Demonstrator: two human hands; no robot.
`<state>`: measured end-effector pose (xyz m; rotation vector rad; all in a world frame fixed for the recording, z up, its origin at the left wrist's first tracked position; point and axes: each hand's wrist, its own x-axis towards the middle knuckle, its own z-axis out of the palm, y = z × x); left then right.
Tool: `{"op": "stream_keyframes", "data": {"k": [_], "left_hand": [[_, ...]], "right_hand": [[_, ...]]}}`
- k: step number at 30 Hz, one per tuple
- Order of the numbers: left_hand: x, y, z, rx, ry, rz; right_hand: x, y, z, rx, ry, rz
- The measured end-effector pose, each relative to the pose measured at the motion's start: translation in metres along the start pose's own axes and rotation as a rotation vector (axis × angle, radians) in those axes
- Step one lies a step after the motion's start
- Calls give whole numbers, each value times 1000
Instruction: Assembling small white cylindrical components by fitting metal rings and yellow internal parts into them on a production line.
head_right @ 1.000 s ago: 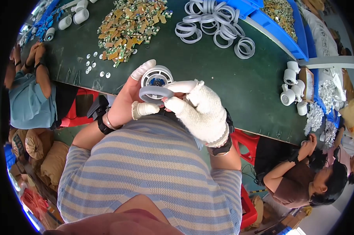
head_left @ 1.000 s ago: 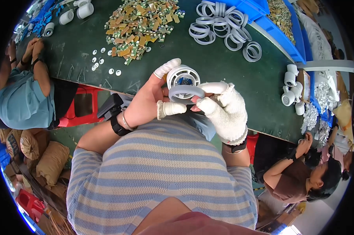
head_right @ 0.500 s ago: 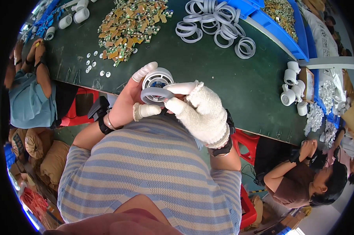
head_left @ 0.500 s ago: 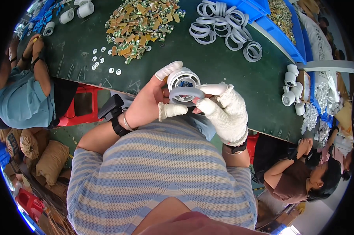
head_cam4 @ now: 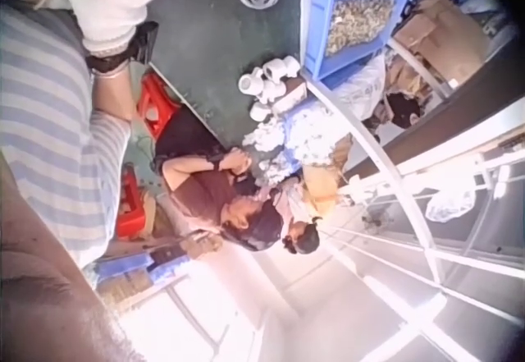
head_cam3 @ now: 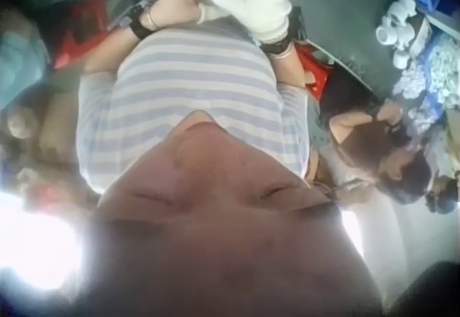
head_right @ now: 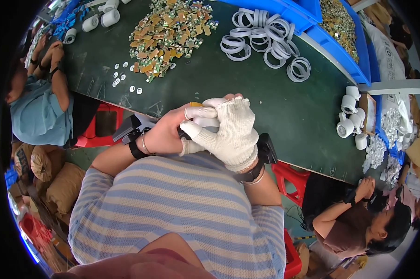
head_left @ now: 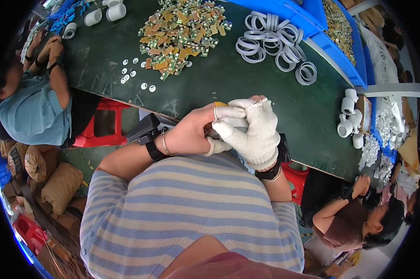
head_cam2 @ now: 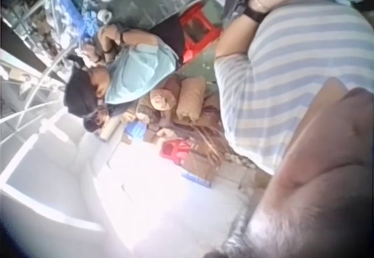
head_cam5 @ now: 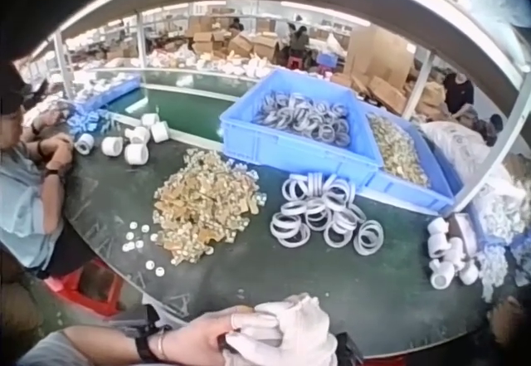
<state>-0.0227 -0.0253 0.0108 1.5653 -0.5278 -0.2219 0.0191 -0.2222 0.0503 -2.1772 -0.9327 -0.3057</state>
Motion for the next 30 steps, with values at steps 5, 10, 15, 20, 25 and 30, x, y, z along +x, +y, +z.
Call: {"op": "stream_keyframes", "data": {"k": [5, 10, 15, 20, 25, 30], "left_hand": [[6, 12, -19, 102, 104, -66], [18, -16, -130, 1203, 440, -150], [25, -29, -129, 1268, 314, -93], [25, -28, -124, 1245, 306, -23], [22, -14, -106, 828, 498, -107], [24, -10, -74, 282, 422, -139]], "right_hand": [[2, 25, -14, 341, -99, 450], [-3, 101, -45, -181, -212, 639], [7, 83, -42, -196, 112, 229], [-23, 49, -49, -135, 204, 311], [-38, 37, -47, -286, 124, 204], [-47, 39, -19, -437, 61, 227]]}}
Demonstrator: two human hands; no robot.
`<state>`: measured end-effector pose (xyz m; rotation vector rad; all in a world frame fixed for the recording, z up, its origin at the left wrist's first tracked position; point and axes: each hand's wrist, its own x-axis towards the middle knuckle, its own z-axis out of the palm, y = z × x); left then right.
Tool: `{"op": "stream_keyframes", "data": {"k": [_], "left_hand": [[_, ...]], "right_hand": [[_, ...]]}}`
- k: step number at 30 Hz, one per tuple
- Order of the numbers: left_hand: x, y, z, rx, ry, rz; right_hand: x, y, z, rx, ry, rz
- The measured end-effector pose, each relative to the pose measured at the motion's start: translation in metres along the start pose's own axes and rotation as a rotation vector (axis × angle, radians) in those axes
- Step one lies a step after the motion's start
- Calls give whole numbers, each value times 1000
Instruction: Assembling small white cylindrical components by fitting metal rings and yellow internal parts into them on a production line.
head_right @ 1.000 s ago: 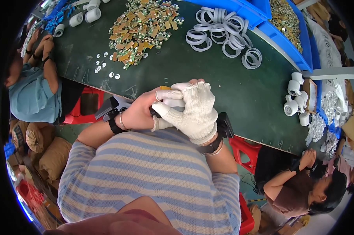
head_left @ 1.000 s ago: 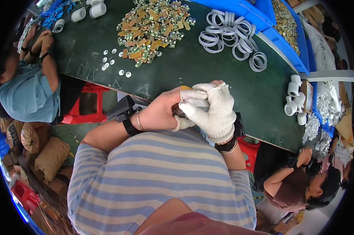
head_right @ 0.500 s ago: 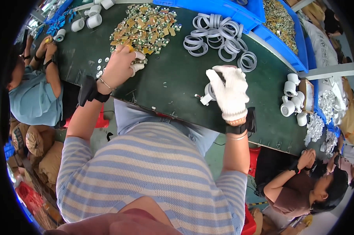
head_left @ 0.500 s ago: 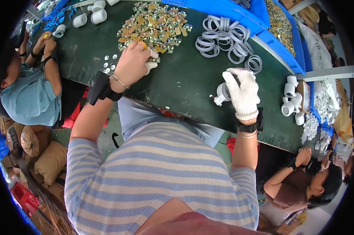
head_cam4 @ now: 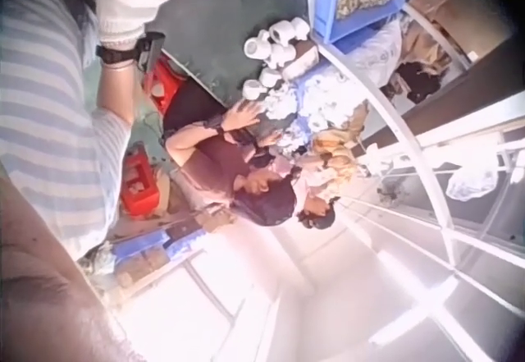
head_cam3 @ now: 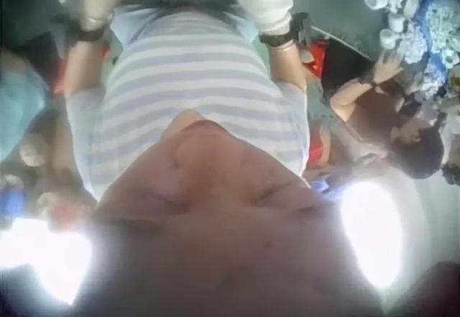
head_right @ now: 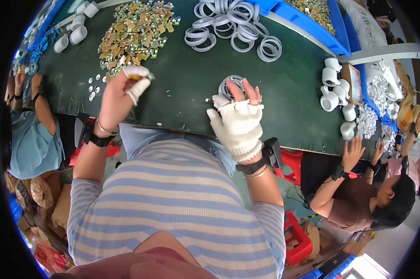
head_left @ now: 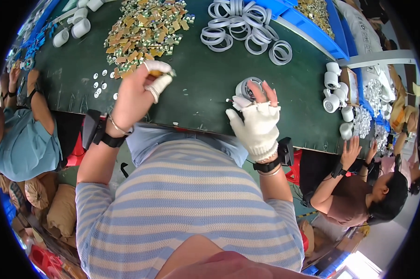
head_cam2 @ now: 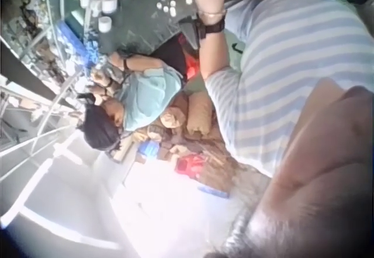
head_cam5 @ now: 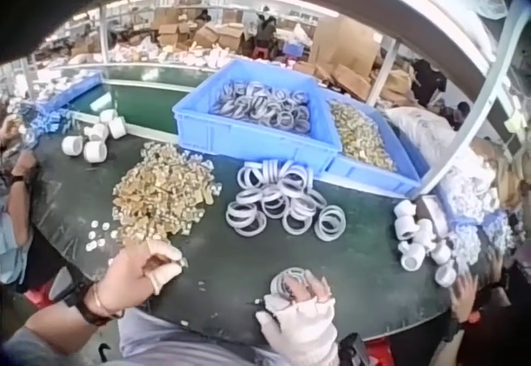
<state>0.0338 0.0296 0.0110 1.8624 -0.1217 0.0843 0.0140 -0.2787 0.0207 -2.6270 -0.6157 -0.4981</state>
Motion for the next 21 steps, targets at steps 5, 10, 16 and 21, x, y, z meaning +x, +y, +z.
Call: {"op": "stream_keyframes", "data": {"k": [5, 10, 16, 21], "left_hand": [[-19, 9, 30, -221, -175, -226], [-27, 18, 40, -330, -281, -322], [-39, 18, 43, -307, -346, -332], [-42, 19, 42, -328, -356, -310]], "right_hand": [[10, 1, 11, 12, 72, -40], [22, -5, -8, 651, -148, 59], [37, -16, -4, 660, -290, -127], [34, -14, -3, 676, -390, -17]]}}
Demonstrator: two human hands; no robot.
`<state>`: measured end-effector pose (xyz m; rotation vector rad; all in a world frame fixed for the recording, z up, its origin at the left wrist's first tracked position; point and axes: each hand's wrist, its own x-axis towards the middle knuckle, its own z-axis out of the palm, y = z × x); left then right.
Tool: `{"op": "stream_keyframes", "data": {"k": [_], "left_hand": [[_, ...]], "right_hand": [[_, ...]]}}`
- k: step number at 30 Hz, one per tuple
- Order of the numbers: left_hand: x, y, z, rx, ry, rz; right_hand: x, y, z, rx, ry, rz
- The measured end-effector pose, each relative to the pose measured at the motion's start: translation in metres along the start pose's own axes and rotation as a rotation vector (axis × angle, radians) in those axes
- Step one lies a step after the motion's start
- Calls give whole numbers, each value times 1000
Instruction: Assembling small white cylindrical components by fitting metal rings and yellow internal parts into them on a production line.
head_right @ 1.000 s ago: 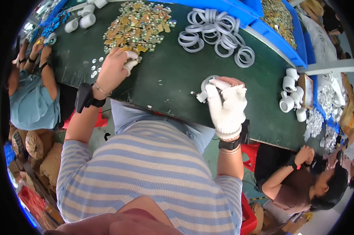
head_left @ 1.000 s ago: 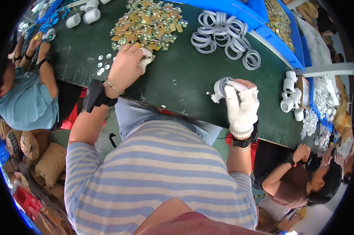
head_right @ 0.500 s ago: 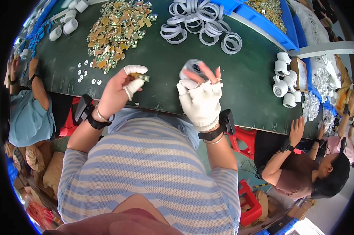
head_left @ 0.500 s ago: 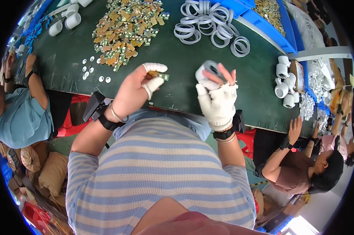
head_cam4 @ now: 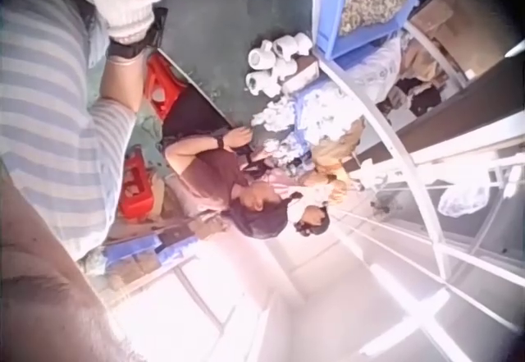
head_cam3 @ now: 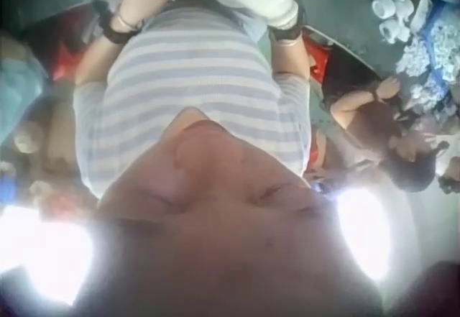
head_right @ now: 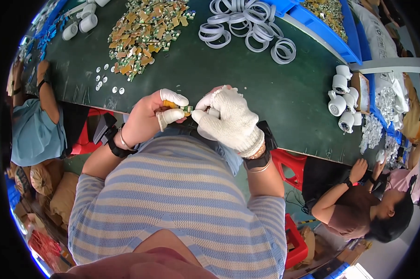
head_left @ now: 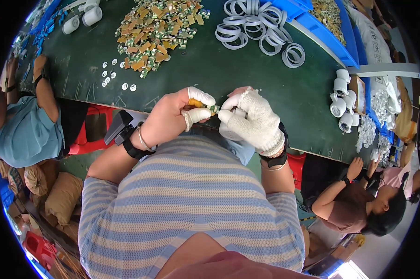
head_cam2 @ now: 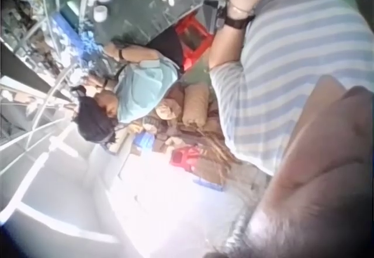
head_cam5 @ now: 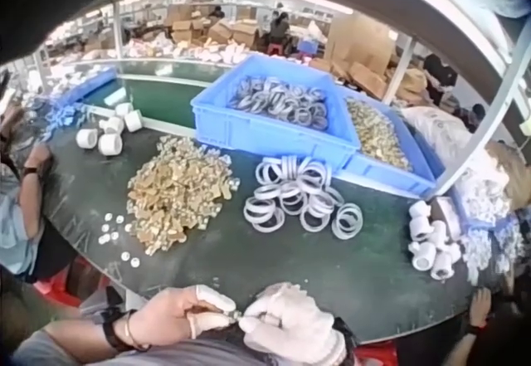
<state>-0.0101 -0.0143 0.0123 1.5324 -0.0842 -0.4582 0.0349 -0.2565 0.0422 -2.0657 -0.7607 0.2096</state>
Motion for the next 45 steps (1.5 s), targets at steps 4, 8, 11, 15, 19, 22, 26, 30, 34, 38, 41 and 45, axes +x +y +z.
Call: {"op": "stream_keyframes", "data": {"k": [4, 8, 11, 15, 19, 22, 26, 30, 34, 38, 41, 45], "left_hand": [[-1, 0, 5, -22, -12, 18], [-2, -5, 9, -36, -1, 31], [-3, -3, 11, 36, -14, 81], [-5, -1, 14, 107, -15, 160], [-5, 5, 11, 164, 41, 150], [-6, 5, 9, 182, 45, 153], [-9, 10, 10, 263, 59, 189], [-12, 11, 13, 417, 75, 228], [-7, 2, 12, 327, 77, 326], [-19, 29, -15, 51, 151, 254], [-31, 52, -79, 239, 536, 337], [-32, 36, -218, 422, 774, 294]], "right_hand": [[-2, 2, 9, 138, 136, -7], [-3, 8, 1, 97, 20, -9], [-3, 10, -1, 118, -28, -20], [-1, 12, -4, 104, -79, -46], [0, 2, -7, 99, -62, 27], [5, -12, -12, -174, -110, -58], [6, -7, -6, -257, -40, -145], [8, 0, -2, -207, -15, -222], [12, -3, -7, -330, -127, -195], [8, -19, -8, -247, 132, -228], [-9, -13, -8, 34, 260, -73], [-13, 8, -10, 50, 229, -60]]}}
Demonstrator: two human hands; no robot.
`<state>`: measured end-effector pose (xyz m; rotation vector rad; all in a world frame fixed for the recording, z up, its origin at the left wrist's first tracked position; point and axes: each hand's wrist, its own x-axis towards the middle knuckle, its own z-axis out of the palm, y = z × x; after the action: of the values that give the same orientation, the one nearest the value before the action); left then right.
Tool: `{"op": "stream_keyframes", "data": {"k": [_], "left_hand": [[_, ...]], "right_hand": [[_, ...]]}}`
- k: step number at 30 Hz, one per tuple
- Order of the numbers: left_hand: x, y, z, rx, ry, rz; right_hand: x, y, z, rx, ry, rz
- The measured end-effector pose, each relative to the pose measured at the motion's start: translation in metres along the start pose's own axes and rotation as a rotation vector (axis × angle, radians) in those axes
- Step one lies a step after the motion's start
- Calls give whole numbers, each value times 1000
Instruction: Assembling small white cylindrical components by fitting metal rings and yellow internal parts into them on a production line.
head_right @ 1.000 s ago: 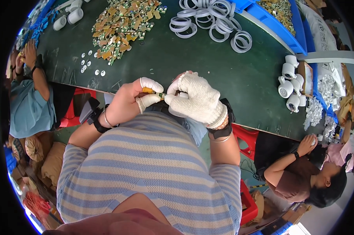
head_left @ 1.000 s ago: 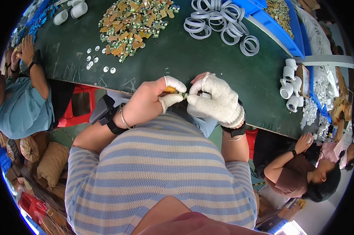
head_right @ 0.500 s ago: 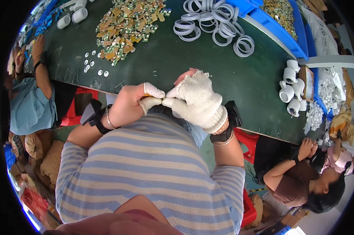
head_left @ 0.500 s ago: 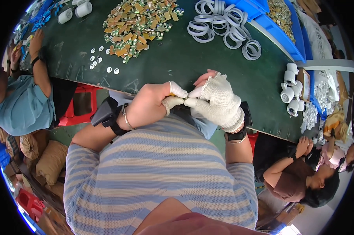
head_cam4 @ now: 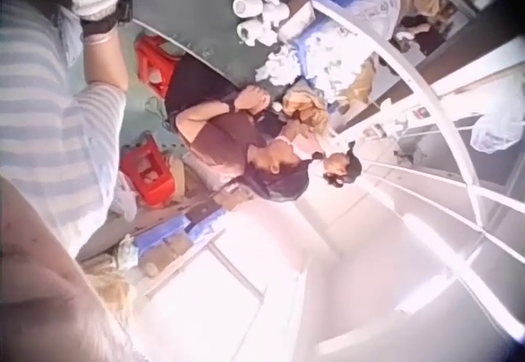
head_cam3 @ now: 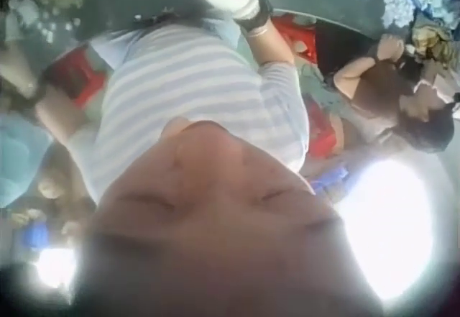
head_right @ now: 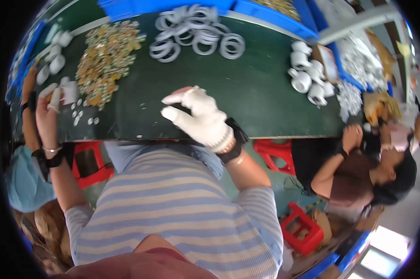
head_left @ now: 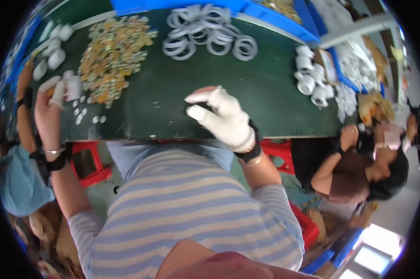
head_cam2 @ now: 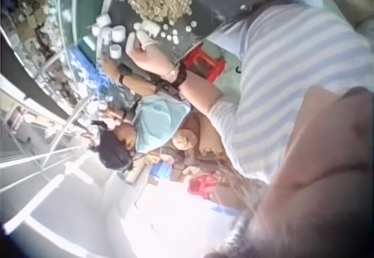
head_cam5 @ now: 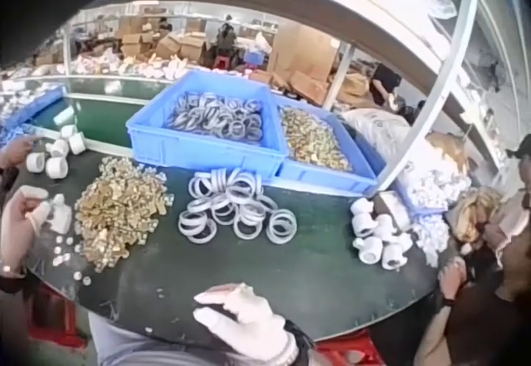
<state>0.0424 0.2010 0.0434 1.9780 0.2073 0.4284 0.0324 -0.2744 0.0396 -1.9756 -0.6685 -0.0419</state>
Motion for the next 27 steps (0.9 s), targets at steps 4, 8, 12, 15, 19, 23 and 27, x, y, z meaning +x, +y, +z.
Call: {"op": "stream_keyframes", "data": {"k": [4, 8, 12, 15, 19, 23, 27], "left_hand": [[9, -42, 6, 452, -10, 79], [-58, 25, 83, 70, -209, 116], [-98, 46, 124, -84, -393, 64], [-112, 58, 143, -197, -533, 43], [-120, 60, 165, -578, -787, -250], [-122, 83, 187, -1001, -1021, -655], [-116, 70, 188, -1200, -1077, -813]], "right_hand": [[-4, 30, -32, -137, 229, 61], [-12, 75, -129, -982, 761, 374], [-30, 116, -211, -1339, 697, 984], [-48, 137, -208, -1032, 618, 772], [-36, 96, -123, -495, 502, 394], [-13, -3, -20, 76, 124, 204], [10, -12, -25, -78, -305, -139]]}}
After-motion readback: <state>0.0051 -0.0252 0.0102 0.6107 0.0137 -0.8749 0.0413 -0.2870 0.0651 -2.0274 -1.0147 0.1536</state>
